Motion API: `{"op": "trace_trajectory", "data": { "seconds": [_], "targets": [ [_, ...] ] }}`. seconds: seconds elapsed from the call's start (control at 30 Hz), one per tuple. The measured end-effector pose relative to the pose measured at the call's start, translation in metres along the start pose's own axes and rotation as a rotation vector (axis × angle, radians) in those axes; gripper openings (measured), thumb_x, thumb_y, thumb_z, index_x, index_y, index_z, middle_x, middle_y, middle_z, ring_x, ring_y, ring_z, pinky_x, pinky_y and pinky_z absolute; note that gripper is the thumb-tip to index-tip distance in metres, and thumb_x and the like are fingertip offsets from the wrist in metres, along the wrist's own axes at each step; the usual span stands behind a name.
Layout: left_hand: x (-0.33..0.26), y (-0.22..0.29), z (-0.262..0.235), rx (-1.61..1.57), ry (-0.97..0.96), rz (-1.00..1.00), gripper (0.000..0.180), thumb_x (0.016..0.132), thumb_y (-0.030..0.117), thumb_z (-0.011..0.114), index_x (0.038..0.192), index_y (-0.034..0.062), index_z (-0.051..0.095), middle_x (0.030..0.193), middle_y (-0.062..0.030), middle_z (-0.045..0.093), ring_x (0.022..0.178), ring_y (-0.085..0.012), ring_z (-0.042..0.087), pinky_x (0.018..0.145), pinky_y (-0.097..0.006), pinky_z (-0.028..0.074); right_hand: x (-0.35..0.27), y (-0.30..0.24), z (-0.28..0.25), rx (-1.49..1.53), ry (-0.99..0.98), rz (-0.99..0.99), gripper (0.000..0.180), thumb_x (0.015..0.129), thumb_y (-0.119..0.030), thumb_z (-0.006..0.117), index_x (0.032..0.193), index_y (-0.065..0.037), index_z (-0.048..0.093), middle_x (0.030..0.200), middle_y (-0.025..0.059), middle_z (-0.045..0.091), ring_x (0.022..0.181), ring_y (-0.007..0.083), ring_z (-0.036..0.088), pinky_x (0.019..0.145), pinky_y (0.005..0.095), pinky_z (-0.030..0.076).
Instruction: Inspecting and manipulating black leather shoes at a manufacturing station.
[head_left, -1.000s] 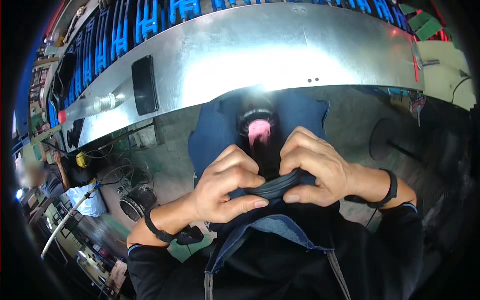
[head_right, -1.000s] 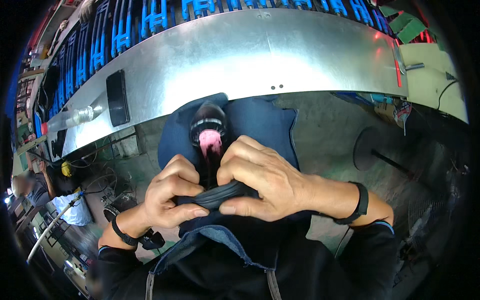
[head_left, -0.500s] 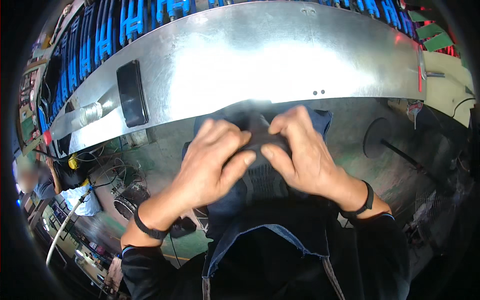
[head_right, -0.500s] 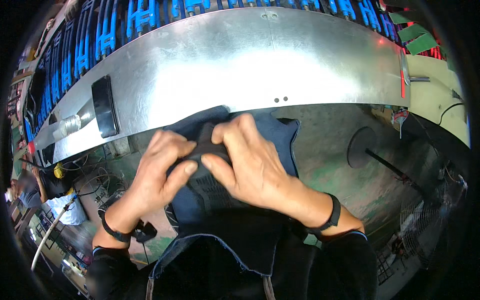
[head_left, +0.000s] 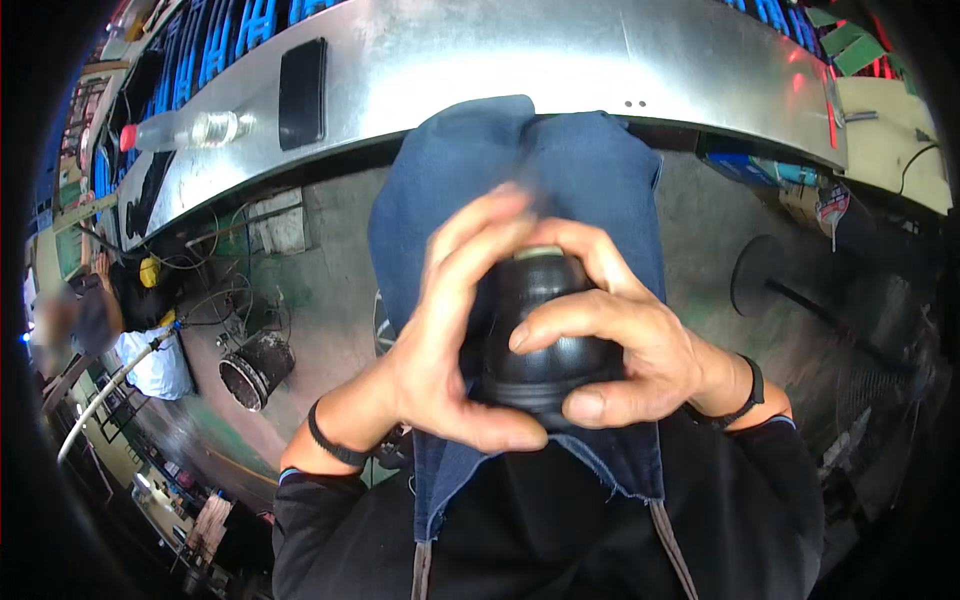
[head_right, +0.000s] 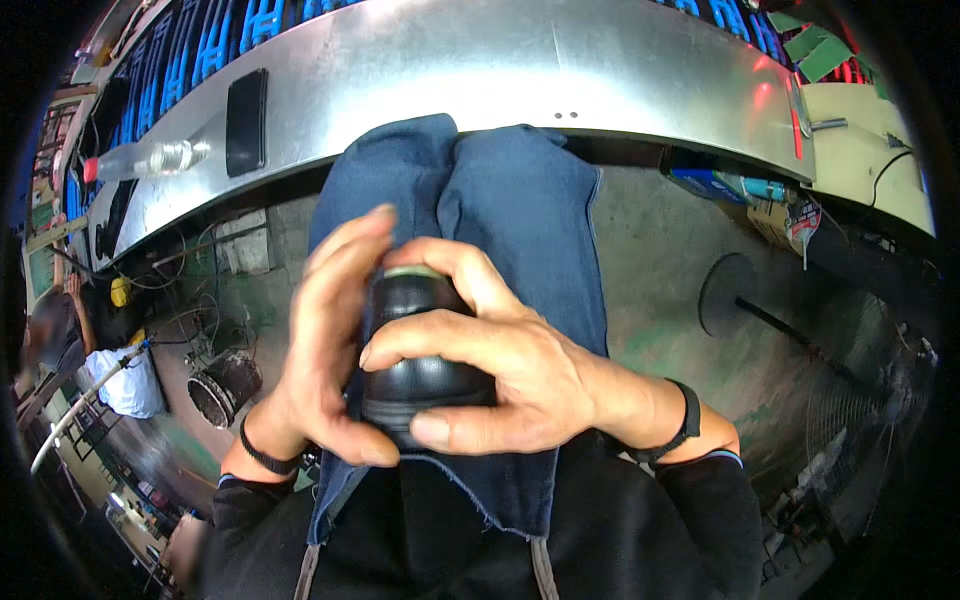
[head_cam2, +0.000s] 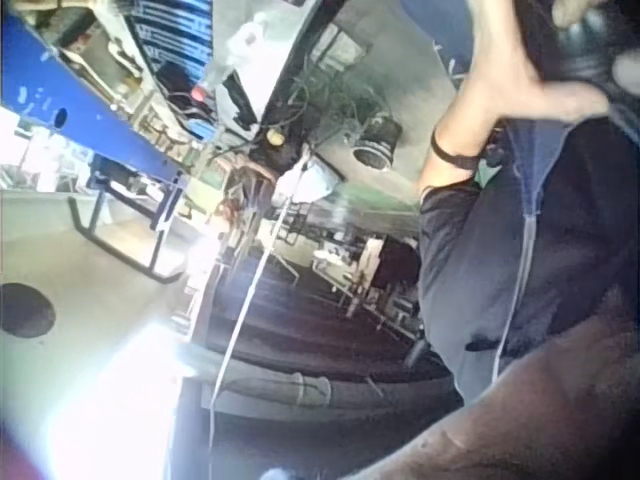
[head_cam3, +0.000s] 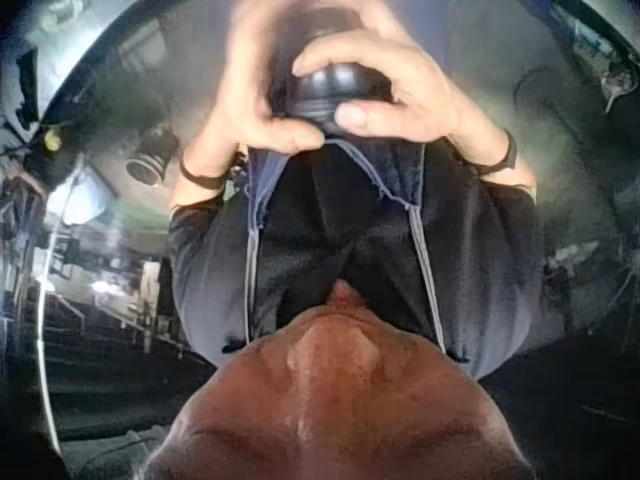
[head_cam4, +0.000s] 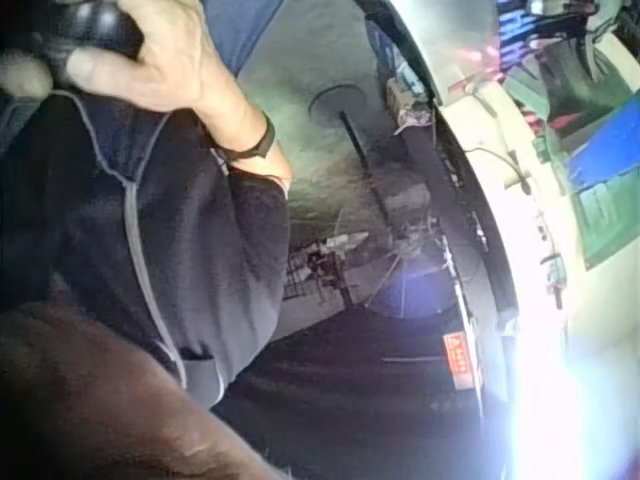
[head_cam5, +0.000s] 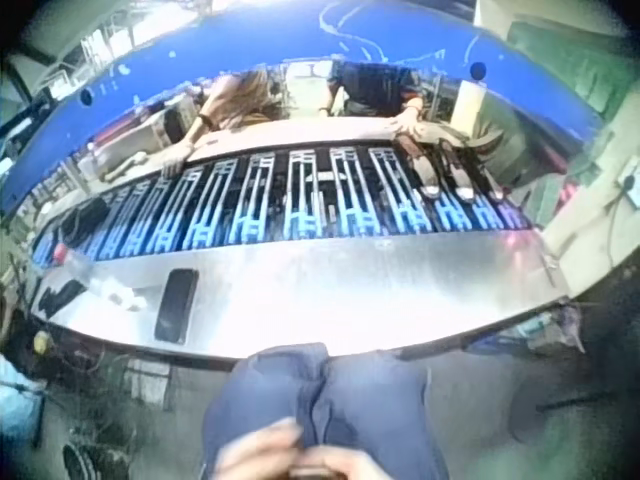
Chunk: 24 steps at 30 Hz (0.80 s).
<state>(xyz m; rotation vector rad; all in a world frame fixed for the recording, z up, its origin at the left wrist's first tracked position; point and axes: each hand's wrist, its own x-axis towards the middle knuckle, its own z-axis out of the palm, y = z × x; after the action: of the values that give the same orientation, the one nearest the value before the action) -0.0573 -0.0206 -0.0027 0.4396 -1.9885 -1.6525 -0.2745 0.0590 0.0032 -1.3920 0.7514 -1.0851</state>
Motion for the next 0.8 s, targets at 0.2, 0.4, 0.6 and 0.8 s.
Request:
{"op": "trace_trajectory", "data": {
  "seconds": [0.2,0.4,0.6,0.8],
  "targets": [
    [-0.016,-0.006,0.037,-0.203,0.101,-0.074,0.08,0.091,0.053,0.052,0.146,-0.0031,0.04,0.15,-0.0231,0.036,0.143,-0.0345,0.033,0.117,-0.044,0.025,-0.018,0.011,0.041,-0.07,0.263,-0.128,0.032,0.093,-0.025,0.052,0.113,-0.004,0.066,0.139,0.0271,0.04,0.128,0.0403,0.043,0.108,0.0479,0.034],
    [0.019,0.08,0.006,0.029,0.051,0.278,0.075,0.095,0.059,0.046,0.142,0.0,0.045,0.147,-0.0217,0.043,0.14,-0.0325,0.039,0.117,-0.043,0.029,0.013,-0.047,0.044,-0.273,0.33,-0.461,0.065,0.096,-0.062,0.043,0.118,-0.005,0.065,0.135,0.0248,0.047,0.126,0.0389,0.045,0.108,0.0511,0.033],
    [0.015,0.07,-0.054,-0.064,0.493,0.534,0.088,0.09,0.06,0.061,0.149,0.0014,0.033,0.148,-0.0167,0.042,0.14,-0.0283,0.039,0.119,-0.046,0.025,0.045,-0.068,0.008,0.095,0.462,-0.389,0.08,0.097,-0.049,0.054,0.153,0.0,0.024,0.149,0.0201,0.038,0.139,0.0324,0.037,0.118,0.0468,0.024],
    [0.011,0.007,0.013,-0.229,0.565,0.098,0.099,0.072,0.033,0.091,0.143,-0.0004,0.03,0.134,-0.0158,0.05,0.122,-0.0263,0.054,0.106,-0.04,0.043,0.052,0.011,0.026,-0.126,0.433,-0.188,0.1,0.081,-0.041,0.081,0.153,-0.001,0.025,0.138,0.0197,0.051,0.132,0.0267,0.048,0.113,0.0401,0.035]
  ]
}}
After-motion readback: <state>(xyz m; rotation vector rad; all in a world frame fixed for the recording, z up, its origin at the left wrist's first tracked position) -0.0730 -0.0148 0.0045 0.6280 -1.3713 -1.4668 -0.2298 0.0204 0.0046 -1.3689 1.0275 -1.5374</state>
